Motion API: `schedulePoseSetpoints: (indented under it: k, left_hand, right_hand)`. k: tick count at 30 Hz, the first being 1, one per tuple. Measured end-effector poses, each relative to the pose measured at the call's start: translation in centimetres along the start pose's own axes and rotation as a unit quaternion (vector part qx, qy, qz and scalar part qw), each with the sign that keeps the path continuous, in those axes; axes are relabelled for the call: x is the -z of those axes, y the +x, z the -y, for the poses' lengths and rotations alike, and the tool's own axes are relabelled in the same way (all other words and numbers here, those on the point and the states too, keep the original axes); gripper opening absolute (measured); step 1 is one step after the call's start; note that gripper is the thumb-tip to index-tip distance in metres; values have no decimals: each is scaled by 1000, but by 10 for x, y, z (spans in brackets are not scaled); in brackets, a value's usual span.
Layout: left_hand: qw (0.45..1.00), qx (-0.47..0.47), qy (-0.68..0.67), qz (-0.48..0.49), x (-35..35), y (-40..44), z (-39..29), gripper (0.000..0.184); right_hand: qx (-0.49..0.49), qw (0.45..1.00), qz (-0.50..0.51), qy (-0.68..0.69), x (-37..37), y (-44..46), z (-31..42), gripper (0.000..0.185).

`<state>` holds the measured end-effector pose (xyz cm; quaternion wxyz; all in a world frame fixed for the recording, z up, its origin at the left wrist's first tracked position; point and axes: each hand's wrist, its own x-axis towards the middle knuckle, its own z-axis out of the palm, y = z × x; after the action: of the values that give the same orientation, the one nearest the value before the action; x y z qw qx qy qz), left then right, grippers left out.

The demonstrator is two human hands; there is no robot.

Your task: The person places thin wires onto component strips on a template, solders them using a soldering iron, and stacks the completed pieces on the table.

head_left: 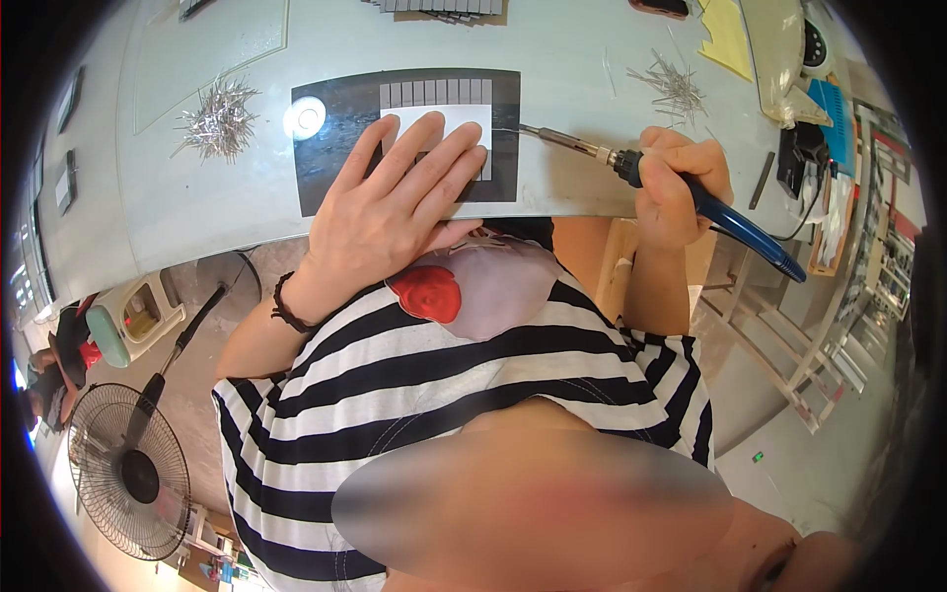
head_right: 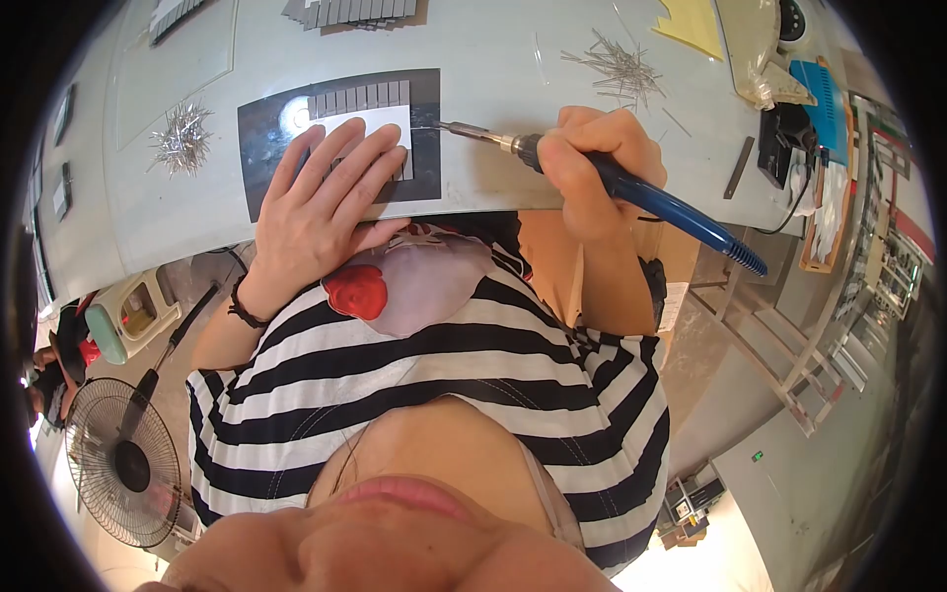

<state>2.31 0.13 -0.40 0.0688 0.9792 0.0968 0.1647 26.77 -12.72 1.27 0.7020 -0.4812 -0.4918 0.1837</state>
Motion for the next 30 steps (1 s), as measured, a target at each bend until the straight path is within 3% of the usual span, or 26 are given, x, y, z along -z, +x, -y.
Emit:
schedulePoseSetpoints:
  k: [25, 30]
  left_hand:
    - [1000, 5, 12, 4, -1, -2, -1, 59]
    - [1000, 11, 10, 3, -1, -2, 0, 59]
  right_hand:
    - [3, 997, 65, -40, -8, 8, 0, 17]
    - [-61, 993, 77, -69, -10, 17, 7, 17]
